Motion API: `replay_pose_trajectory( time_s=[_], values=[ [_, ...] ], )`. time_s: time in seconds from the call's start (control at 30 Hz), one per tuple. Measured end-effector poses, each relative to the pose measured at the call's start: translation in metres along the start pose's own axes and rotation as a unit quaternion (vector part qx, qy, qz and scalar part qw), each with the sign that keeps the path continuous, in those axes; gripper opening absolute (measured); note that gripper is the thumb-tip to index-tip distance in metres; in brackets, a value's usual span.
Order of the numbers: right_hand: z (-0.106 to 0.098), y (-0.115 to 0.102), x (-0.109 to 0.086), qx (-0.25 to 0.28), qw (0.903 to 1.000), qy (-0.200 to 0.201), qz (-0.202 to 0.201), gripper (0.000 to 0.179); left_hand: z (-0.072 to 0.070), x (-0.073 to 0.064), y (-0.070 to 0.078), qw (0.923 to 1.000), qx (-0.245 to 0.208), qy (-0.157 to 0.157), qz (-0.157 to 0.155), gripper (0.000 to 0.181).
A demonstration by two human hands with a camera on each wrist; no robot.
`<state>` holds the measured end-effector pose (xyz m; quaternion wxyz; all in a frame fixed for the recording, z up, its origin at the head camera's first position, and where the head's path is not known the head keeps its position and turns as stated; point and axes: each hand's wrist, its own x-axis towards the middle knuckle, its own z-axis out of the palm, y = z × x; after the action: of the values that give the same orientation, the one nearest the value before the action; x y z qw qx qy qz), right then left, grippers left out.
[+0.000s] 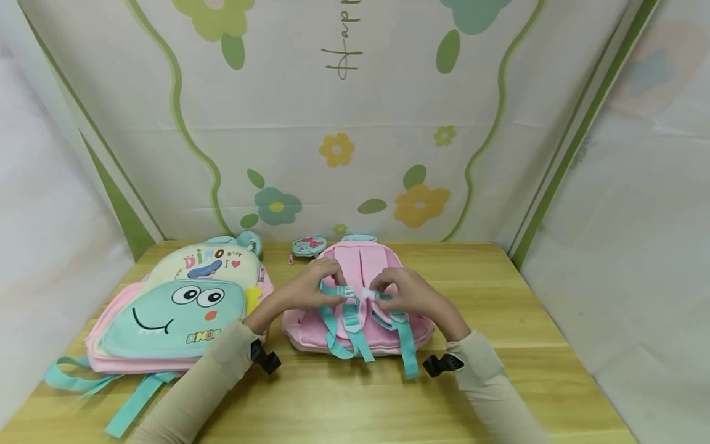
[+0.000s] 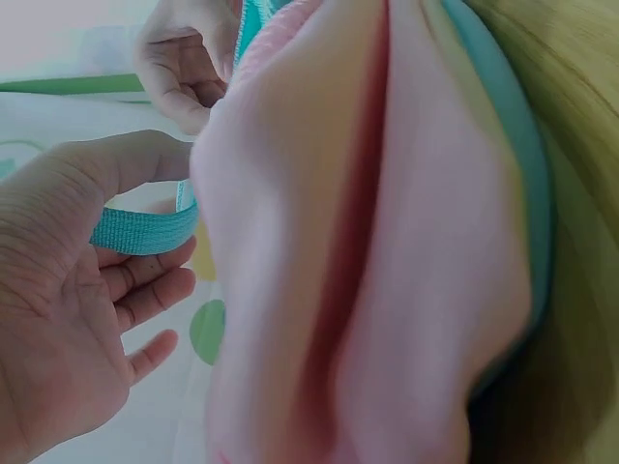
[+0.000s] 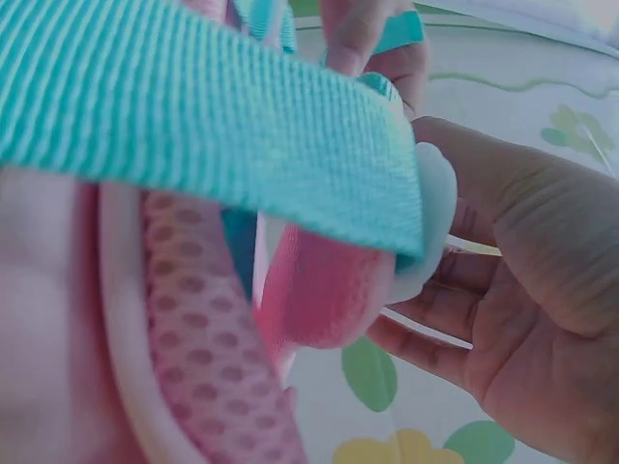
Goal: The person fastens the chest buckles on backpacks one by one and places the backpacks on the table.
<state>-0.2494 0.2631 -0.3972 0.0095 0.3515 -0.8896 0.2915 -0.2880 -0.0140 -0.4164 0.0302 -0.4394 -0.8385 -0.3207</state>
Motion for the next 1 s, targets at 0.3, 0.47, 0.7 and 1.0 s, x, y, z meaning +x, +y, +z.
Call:
replay_pose_trajectory(
  time_s=[0.3,0.47,0.7,1.0],
  values=[
    [0.001,-0.004,0.001,0.025,0.9992,0.031,-0.005,0.022,-0.004,0.007,0.003,0.9995,-0.031,0.002,0.008,0.019],
    [-0.002,-0.003,0.003,0.027,0.9991,0.031,-0.010,0.021,-0.007,0.016,0.002,0.9979,-0.064,-0.005,0.000,0.017],
    [-0.006,0.000,0.008,0.047,0.9985,0.026,-0.005,0.020,-0.009,0.024,-0.005,0.9912,-0.130,-0.016,-0.016,0.014],
    [-0.006,-0.002,0.002,0.030,0.9991,0.028,0.006,0.020,-0.007,0.015,-0.008,0.9872,-0.155,-0.014,-0.032,0.019]
  ],
)
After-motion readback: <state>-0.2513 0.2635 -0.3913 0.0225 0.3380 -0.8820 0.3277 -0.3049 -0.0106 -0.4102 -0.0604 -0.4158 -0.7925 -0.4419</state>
